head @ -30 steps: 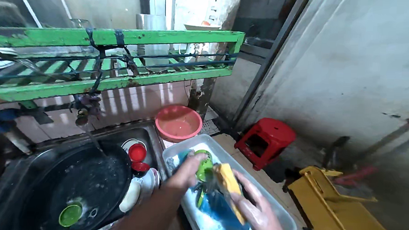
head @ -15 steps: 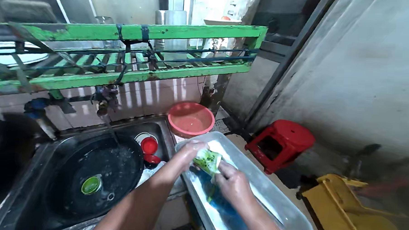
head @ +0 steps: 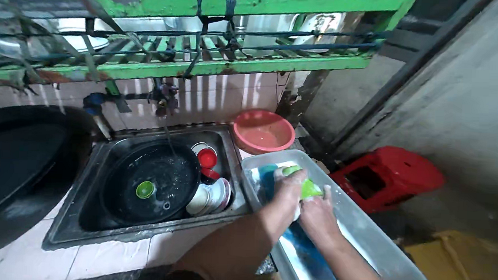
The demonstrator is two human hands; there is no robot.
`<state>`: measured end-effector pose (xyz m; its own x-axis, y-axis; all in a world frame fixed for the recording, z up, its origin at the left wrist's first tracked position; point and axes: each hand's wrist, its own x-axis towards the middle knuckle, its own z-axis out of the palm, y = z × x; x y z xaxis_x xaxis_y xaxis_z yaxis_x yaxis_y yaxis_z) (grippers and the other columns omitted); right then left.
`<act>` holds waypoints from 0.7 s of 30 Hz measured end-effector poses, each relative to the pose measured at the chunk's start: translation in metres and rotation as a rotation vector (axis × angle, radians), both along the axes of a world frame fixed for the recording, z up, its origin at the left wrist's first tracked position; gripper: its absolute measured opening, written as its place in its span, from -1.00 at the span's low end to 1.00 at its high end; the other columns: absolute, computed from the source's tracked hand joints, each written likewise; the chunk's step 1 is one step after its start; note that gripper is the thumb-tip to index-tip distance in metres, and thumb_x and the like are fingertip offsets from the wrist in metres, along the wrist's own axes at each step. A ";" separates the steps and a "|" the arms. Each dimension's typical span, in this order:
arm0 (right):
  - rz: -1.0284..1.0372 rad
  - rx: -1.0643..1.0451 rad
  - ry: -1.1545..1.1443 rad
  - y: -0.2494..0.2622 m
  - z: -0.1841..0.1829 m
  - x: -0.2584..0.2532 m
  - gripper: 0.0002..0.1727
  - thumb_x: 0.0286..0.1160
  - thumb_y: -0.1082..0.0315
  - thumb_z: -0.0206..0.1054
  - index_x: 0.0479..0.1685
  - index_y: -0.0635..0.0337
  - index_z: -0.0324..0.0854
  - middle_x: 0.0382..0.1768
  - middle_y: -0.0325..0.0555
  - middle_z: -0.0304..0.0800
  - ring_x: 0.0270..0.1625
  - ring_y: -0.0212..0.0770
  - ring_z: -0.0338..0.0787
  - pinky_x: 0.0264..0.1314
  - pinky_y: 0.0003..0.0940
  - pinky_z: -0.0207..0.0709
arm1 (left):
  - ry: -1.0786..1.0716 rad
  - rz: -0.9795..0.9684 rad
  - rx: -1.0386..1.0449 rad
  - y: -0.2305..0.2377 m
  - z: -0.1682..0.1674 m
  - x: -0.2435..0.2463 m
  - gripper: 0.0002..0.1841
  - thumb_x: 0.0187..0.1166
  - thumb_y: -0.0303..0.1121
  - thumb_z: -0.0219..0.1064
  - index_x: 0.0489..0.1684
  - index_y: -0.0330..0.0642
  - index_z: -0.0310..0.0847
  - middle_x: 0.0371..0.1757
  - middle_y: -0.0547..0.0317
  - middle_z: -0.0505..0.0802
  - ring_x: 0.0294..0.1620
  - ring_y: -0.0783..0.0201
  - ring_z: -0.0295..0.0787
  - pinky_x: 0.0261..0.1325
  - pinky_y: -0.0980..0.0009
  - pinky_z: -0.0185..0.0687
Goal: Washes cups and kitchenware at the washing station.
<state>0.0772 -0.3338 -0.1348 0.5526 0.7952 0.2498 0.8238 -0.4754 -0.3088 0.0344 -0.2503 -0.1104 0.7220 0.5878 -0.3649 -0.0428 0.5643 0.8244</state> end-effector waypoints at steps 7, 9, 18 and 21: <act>-0.386 0.522 1.068 0.018 0.045 -0.025 -0.76 0.78 0.49 -0.03 0.14 0.41 0.50 -0.17 0.03 0.66 -0.14 -0.24 0.72 -0.01 -0.34 0.64 | -0.055 -0.080 -0.052 0.010 -0.008 -0.013 -0.30 0.64 0.20 0.24 0.72 0.07 0.29 0.43 -0.01 0.69 0.34 0.06 0.66 0.35 0.01 0.60; -0.140 0.095 0.422 0.011 0.031 -0.020 -0.72 0.60 0.53 0.19 0.09 0.56 0.70 0.03 0.32 0.83 0.27 0.12 0.78 0.70 0.01 0.28 | -0.009 -0.090 0.012 0.013 -0.001 -0.015 -0.37 0.66 0.08 0.26 0.65 -0.02 0.37 0.40 -0.04 0.70 0.34 0.05 0.65 0.35 0.01 0.59; -0.163 0.454 0.675 -0.041 0.035 -0.003 -0.38 0.50 0.37 0.31 0.63 0.22 0.47 0.70 0.14 0.38 0.68 -0.01 0.46 0.62 0.03 0.42 | 0.143 -0.155 0.388 0.049 0.022 -0.041 -0.11 0.59 -0.20 0.42 0.88 -0.05 -0.11 0.43 -0.29 0.65 0.23 -0.13 0.73 0.19 -0.08 0.70; -0.072 0.415 0.475 -0.033 0.036 0.002 -0.27 0.56 0.00 0.19 0.65 0.28 0.44 0.71 0.18 0.36 0.75 0.07 0.35 0.75 0.10 0.24 | 0.280 -0.406 0.998 0.010 0.011 -0.028 -0.35 0.33 -0.34 0.59 0.48 -0.26 0.49 0.25 -0.13 0.79 0.22 0.00 0.79 0.26 -0.04 0.73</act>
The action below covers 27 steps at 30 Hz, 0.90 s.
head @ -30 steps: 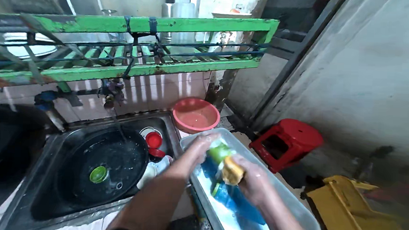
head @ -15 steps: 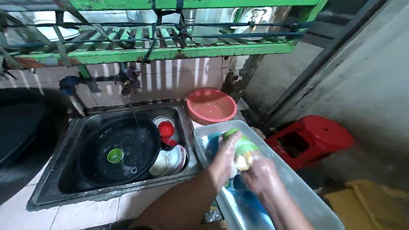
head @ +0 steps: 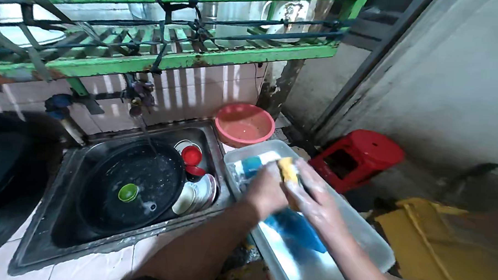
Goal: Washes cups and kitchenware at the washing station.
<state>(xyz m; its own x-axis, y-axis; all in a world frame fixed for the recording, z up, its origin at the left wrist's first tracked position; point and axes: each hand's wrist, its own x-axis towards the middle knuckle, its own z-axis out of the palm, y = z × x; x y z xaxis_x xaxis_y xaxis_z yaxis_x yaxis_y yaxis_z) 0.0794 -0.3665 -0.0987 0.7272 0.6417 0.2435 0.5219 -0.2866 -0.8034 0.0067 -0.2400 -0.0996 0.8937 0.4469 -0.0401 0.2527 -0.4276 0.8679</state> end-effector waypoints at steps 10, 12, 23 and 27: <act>0.067 0.104 -0.283 0.002 -0.017 -0.019 -0.58 0.55 0.30 0.21 0.31 0.21 0.74 0.32 0.07 0.79 0.42 0.00 0.73 0.45 0.05 0.59 | -0.036 0.048 0.286 0.040 0.016 -0.018 -0.26 0.34 -0.35 0.63 0.62 -0.15 0.45 0.42 -0.23 0.71 0.35 -0.21 0.70 0.36 -0.26 0.60; 0.141 -0.085 -0.011 -0.022 -0.019 -0.022 -0.58 0.49 0.26 0.22 0.28 0.12 0.77 0.19 -0.06 0.86 0.27 -0.20 0.82 0.34 -0.12 0.67 | 0.036 0.214 0.365 0.086 0.010 -0.037 -0.30 0.41 -0.16 0.59 0.62 0.03 0.48 0.42 -0.11 0.71 0.30 -0.13 0.75 0.29 -0.23 0.68; 0.570 -1.010 0.091 -0.043 -0.017 -0.031 -0.60 0.50 0.21 0.42 0.27 0.17 0.70 0.44 0.23 0.56 0.60 0.34 0.40 0.51 0.28 0.42 | 0.255 0.268 0.577 0.134 0.010 -0.060 -0.70 0.76 -0.31 0.21 0.15 -0.29 0.80 0.38 -0.21 0.74 0.47 -0.18 0.63 0.54 -0.15 0.50; 0.651 -1.096 0.143 -0.043 -0.025 -0.036 -0.60 0.46 0.23 0.44 0.26 0.15 0.72 0.50 0.22 0.50 0.63 0.36 0.36 0.47 0.35 0.41 | 0.328 0.012 0.396 0.061 0.013 0.013 -0.63 0.78 -0.27 0.19 0.39 -0.28 0.65 0.46 -0.27 0.66 0.39 -0.21 0.69 0.41 -0.19 0.60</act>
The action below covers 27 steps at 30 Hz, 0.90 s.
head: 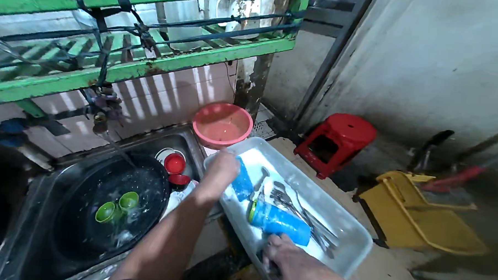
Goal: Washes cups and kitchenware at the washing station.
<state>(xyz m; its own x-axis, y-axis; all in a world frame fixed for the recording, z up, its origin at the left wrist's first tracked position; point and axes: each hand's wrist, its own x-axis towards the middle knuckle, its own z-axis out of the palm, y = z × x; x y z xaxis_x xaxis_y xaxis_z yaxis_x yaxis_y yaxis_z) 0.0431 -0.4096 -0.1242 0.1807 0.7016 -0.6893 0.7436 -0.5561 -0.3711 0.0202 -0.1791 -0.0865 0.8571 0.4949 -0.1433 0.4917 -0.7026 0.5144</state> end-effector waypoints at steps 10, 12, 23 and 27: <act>-0.069 0.054 -0.019 0.000 -0.008 0.002 -0.62 0.58 0.05 0.37 0.21 0.06 0.77 0.47 0.12 0.58 0.58 0.25 0.48 0.42 0.28 0.50 | 0.296 0.102 0.050 -0.044 -0.074 0.072 0.01 0.54 -0.10 0.44 0.97 0.08 -0.22 0.95 -0.11 -0.24 0.61 -0.46 0.36 0.25 -0.27 0.67; -0.067 0.045 -0.016 0.002 -0.006 0.003 -0.60 0.59 0.05 0.36 0.24 0.07 0.76 0.48 0.13 0.58 0.57 0.26 0.49 0.41 0.29 0.51 | 0.329 0.025 0.136 -0.045 -0.072 0.070 0.02 0.52 0.12 0.42 0.96 0.13 -0.16 0.95 -0.09 -0.27 0.72 -0.47 0.18 0.36 -0.41 0.49; -0.064 0.033 -0.037 0.005 -0.005 0.003 -0.62 0.59 0.05 0.35 0.20 0.06 0.78 0.47 0.11 0.60 0.57 0.25 0.49 0.42 0.28 0.50 | 0.297 -0.056 0.073 -0.033 -0.039 0.080 -0.17 0.66 0.09 0.28 0.83 -0.25 0.15 0.86 -0.20 0.20 0.82 -0.26 0.12 0.70 -0.34 0.13; -0.064 0.071 -0.046 0.006 -0.002 0.004 -0.57 0.70 -0.02 0.23 0.25 0.05 0.77 0.43 0.07 0.67 0.53 0.20 0.56 0.45 0.24 0.49 | 0.291 0.147 -0.011 -0.033 -0.065 0.076 0.05 0.55 -0.06 0.42 0.94 -0.18 -0.31 0.90 -0.24 -0.01 0.48 -0.28 0.61 0.39 -0.14 0.63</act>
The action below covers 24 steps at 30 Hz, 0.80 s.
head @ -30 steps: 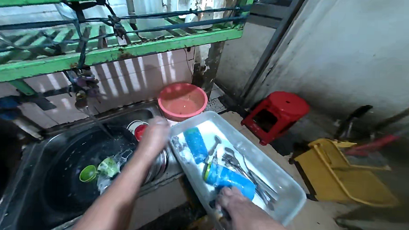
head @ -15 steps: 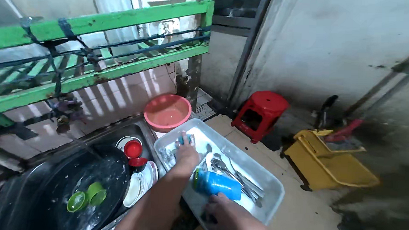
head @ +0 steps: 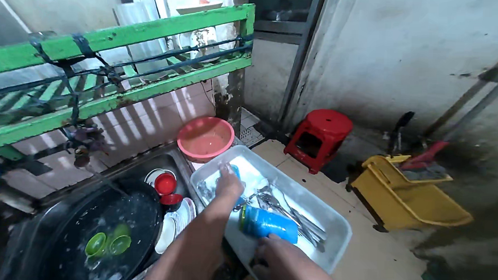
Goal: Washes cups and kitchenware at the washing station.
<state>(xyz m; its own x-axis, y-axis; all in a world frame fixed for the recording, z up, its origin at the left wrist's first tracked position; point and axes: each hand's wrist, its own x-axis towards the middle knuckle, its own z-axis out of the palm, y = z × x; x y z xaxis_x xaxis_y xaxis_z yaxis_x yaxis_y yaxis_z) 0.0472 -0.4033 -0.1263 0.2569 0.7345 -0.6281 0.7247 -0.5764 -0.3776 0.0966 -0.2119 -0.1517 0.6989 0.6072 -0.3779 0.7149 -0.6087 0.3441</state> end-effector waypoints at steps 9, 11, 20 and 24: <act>-0.204 0.427 0.035 -0.019 0.002 0.000 -0.62 0.76 0.14 0.17 0.16 0.20 0.80 0.14 0.13 0.86 0.26 0.10 0.82 0.41 0.16 0.58 | 0.150 -0.171 -0.130 0.021 0.048 0.005 0.06 0.46 -0.06 0.52 0.88 -0.31 -0.12 0.59 -0.39 0.54 0.54 -0.26 0.55 0.52 -0.19 0.48; -0.400 0.716 0.047 -0.019 0.001 0.008 -0.63 0.75 0.19 0.19 0.13 0.26 0.80 0.13 0.13 0.85 0.26 0.01 0.82 0.45 0.00 0.59 | 0.153 -0.245 -0.084 0.025 0.069 -0.010 0.07 0.39 -0.05 0.57 0.86 -0.29 -0.07 0.50 -0.36 0.62 0.43 -0.23 0.66 0.43 -0.19 0.55; -0.761 0.883 0.444 0.080 0.039 0.074 -0.46 0.88 0.09 0.01 0.74 0.05 0.36 0.54 0.10 0.60 0.52 0.01 0.62 0.59 0.09 0.41 | -0.046 -0.688 0.187 0.002 0.116 -0.087 -0.19 0.43 -0.11 0.49 0.74 -0.10 0.26 0.60 -0.04 0.57 0.53 -0.07 0.57 0.48 -0.13 0.52; -0.778 1.045 0.377 0.087 0.029 0.073 -0.64 0.84 0.27 0.06 0.17 0.23 0.76 0.17 0.02 0.81 0.18 -0.12 0.77 0.33 -0.02 0.58 | -0.145 -0.359 -0.298 0.024 0.108 -0.095 0.10 0.29 -0.11 0.61 0.90 -0.04 -0.06 0.44 -0.17 0.68 0.39 -0.02 0.70 0.45 -0.05 0.59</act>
<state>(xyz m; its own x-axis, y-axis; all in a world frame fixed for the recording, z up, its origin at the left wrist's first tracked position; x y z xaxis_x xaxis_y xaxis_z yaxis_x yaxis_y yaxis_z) 0.1206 -0.3160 -0.0975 0.7583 0.6519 0.0050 0.1014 -0.1103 -0.9887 0.0013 -0.1881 -0.0435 0.9027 0.1985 -0.3817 0.4096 -0.6681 0.6212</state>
